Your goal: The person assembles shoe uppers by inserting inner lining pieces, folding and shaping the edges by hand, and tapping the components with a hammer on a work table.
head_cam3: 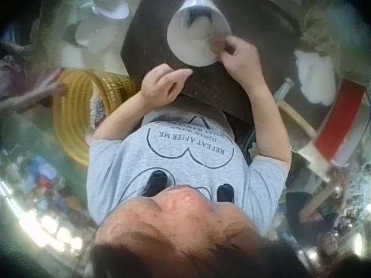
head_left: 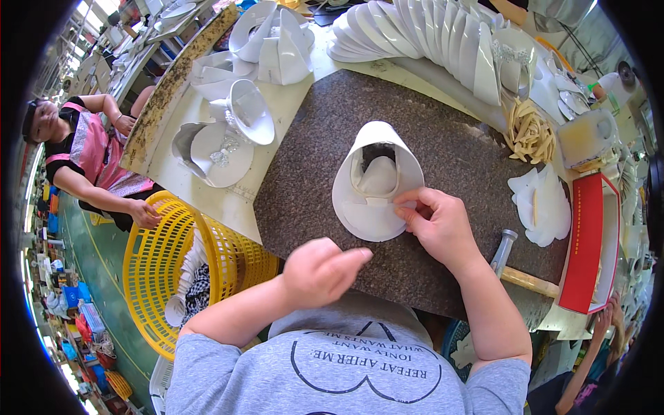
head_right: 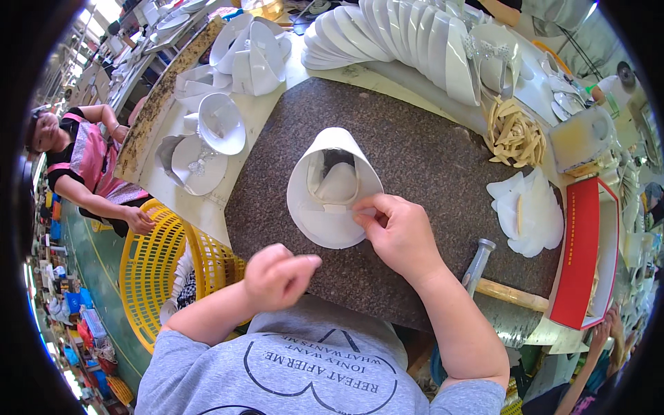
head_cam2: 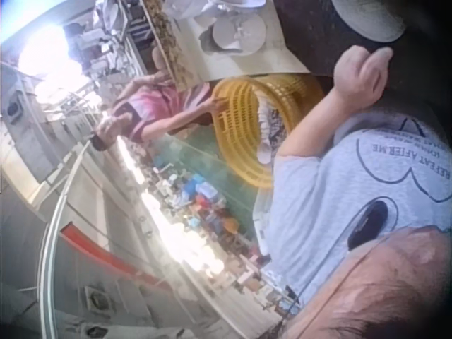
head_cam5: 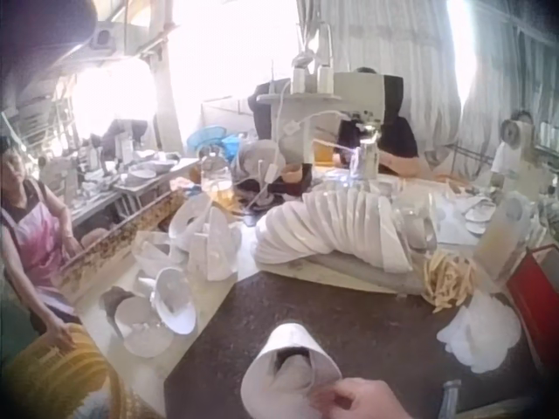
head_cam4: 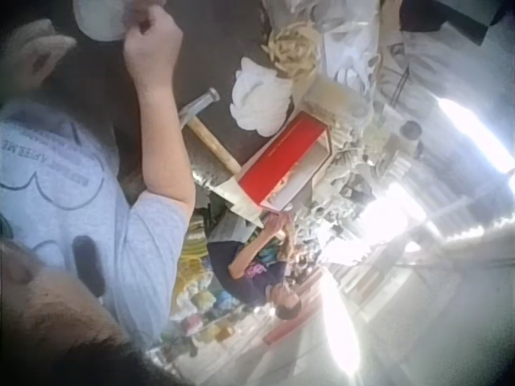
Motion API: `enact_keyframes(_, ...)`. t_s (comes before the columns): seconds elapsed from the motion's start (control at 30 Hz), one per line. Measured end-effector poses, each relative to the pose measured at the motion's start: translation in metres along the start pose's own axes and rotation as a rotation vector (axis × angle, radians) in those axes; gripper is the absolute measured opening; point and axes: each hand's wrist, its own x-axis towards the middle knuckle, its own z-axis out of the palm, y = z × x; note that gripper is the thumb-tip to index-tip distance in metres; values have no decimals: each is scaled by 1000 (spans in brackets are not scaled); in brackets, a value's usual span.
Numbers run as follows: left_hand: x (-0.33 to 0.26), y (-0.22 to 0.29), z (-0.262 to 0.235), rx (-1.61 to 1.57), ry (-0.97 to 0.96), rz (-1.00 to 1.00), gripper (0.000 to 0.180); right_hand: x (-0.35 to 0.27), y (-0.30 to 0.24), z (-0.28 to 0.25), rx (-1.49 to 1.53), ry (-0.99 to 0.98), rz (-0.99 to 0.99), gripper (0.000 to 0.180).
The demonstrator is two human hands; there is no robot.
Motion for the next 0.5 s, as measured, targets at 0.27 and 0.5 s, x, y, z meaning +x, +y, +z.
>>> enact_keyframes(0.27,12,20,23,220,-302,-207,48,-1,-9,-4,-183,-25,-54,18)
enact_keyframes(0.5,29,17,14,326,-354,-90,29,-6,-28,-41,75,92,87,19)
